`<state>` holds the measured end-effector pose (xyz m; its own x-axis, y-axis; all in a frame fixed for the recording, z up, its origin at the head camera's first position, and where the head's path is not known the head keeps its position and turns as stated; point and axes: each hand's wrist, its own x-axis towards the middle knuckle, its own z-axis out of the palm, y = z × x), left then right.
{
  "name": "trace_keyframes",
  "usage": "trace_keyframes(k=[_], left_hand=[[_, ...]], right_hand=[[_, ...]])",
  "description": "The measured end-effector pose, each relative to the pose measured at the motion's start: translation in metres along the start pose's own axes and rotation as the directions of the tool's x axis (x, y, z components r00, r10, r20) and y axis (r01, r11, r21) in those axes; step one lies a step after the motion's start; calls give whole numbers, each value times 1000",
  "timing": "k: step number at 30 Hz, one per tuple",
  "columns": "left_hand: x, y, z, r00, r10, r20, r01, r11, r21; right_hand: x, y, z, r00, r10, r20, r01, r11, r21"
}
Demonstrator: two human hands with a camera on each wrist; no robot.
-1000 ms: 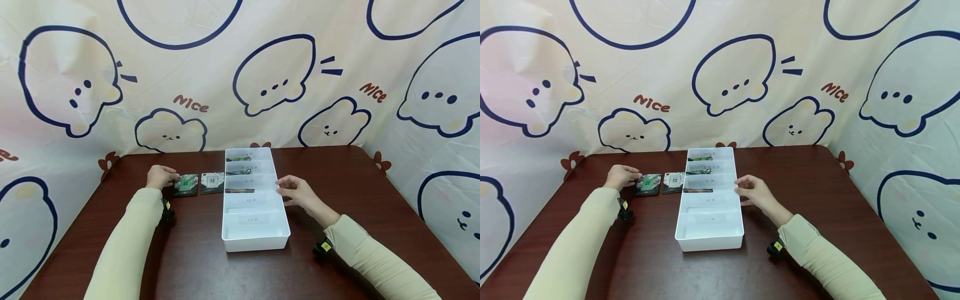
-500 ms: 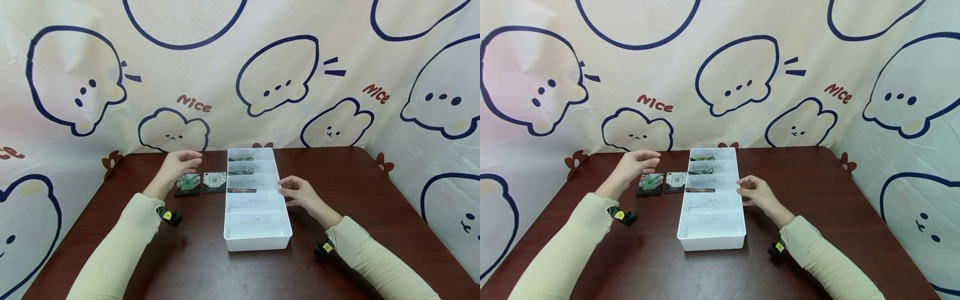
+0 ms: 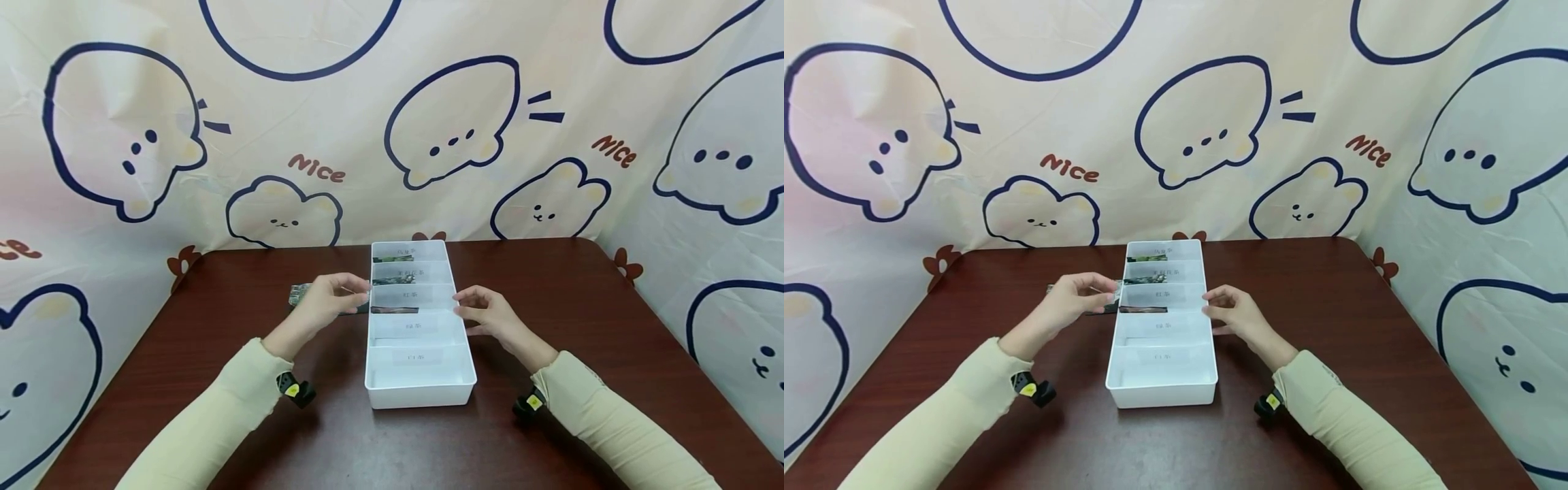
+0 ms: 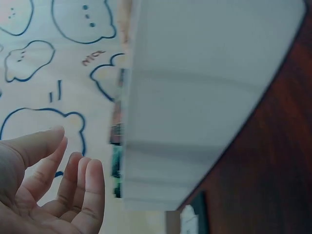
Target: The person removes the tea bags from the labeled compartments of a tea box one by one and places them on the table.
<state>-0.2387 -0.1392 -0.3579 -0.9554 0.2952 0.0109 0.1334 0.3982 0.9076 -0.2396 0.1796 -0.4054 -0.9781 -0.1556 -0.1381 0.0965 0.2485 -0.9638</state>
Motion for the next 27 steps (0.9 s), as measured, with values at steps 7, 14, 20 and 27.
trace_keyframes(k=[7,14,20,27], left_hand=[[2,-14,12,999,-40,15,40,999,7],[5,-18,18,999,-38,18,37,998,41],[7,-21,22,998,-61,26,59,996,66],[9,-21,24,997,-71,22,68,992,110]], right_hand=[[0,0,0,1000,-4,5,4,1000,2],[0,0,1,1000,-9,3,9,1000,7],[-1,0,1,1000,-5,0,5,1000,1],[-1,0,1,1000,1,-7,-1,1000,-4]])
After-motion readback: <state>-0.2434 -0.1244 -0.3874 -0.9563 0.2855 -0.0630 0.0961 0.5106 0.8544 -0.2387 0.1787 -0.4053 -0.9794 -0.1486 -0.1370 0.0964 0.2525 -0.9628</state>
